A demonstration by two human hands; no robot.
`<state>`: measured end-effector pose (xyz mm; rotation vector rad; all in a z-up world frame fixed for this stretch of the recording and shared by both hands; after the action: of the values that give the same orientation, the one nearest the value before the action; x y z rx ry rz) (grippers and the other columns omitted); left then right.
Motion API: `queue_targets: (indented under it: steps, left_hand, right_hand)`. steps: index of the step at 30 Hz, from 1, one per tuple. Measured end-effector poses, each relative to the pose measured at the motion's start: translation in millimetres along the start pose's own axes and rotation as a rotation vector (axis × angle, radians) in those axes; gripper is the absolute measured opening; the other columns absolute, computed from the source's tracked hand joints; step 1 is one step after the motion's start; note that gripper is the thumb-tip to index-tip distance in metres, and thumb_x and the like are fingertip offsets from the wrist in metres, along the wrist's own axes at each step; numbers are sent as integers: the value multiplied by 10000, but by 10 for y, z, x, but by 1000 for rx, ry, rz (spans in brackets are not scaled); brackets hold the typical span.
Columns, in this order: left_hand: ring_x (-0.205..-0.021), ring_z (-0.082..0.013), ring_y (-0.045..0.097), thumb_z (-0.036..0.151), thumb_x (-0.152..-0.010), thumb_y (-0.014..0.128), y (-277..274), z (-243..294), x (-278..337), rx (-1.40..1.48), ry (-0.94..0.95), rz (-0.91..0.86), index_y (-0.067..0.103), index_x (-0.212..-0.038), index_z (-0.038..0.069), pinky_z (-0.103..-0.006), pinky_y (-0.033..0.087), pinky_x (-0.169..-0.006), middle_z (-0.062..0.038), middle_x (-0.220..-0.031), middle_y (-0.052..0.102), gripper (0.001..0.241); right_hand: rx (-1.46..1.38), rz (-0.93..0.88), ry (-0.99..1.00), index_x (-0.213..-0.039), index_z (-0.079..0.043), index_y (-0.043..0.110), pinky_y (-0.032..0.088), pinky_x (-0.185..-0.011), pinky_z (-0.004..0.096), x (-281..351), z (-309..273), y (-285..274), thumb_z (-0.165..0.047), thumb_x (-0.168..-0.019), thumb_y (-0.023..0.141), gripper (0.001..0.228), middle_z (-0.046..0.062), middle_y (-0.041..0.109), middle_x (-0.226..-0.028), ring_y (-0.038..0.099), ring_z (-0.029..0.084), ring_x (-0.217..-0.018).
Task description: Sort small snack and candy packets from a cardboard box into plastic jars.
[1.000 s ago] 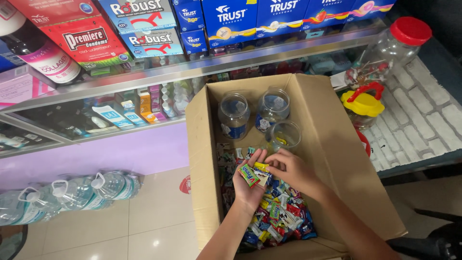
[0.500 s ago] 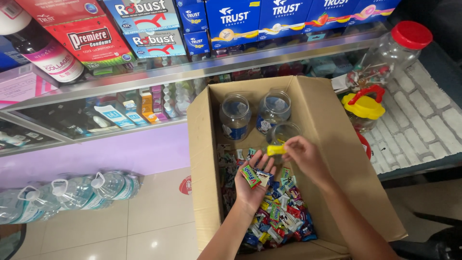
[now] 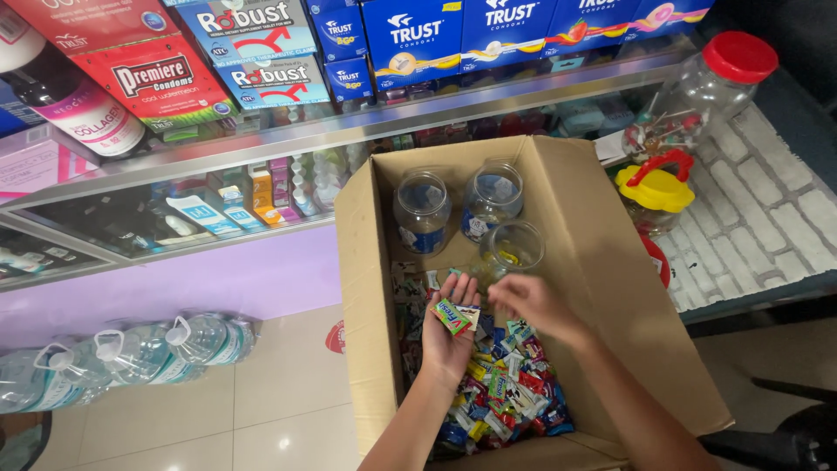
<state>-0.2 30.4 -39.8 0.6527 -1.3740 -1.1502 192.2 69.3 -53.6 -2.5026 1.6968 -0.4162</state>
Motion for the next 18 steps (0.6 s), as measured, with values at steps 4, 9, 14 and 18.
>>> queue_targets:
  steps: [4, 9, 14, 18]
  left_hand:
    - [-1433, -257, 480, 314, -1096, 272, -2, 26, 10, -18, 11, -13, 489, -1450, 44, -395, 386, -1185, -117, -1503, 555, 495]
    - [-1468, -243, 431, 351, -1089, 254, 108, 49, 74, -62, 3, -16, 487, -1462, 72, -394, 339, -1203, -91, -1538, 528, 521]
    - [-1420, -288, 471, 332, -1079, 280, 203, 78, 151, -15, -5, -28, 514, -1444, 51, -433, 364, -1188, -126, -1496, 551, 517]
    - [-1349, -318, 537, 321, -1081, 305, 212, 94, 172, 64, -30, 4, 549, -1410, 12, -434, 420, -1170, -190, -1444, 588, 513]
  right_hand:
    - [-131, -141, 68, -980, -18, 713, 489, -564, 219, 112, -173, 315, -276, -1030, 614, 281, -5, 685, -778, 596, 61, -633]
    - [-335, -119, 79, -1021, -37, 692, 520, -621, 241, 137, -289, 405, -189, -988, 632, 167, -7, 668, -786, 620, 64, -675]
    - [-317, 6, 47, -1017, -20, 657, 571, -690, 279, 80, -268, 299, -145, -991, 628, 130, 46, 708, -852, 696, 122, -751]
    - [-384, 172, -13, -1043, -20, 614, 599, -736, 331, 27, -205, 66, -119, -990, 606, 113, 104, 745, -945, 746, 202, -805]
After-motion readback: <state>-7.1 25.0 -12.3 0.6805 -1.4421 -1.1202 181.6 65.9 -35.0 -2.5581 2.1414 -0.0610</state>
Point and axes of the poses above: each hand's wrist, its own x-axis away from the middle knuckle, its own y-axis out of the palm, z = x × y, the point moved 2 cm from there along -x, towards the middle knuckle
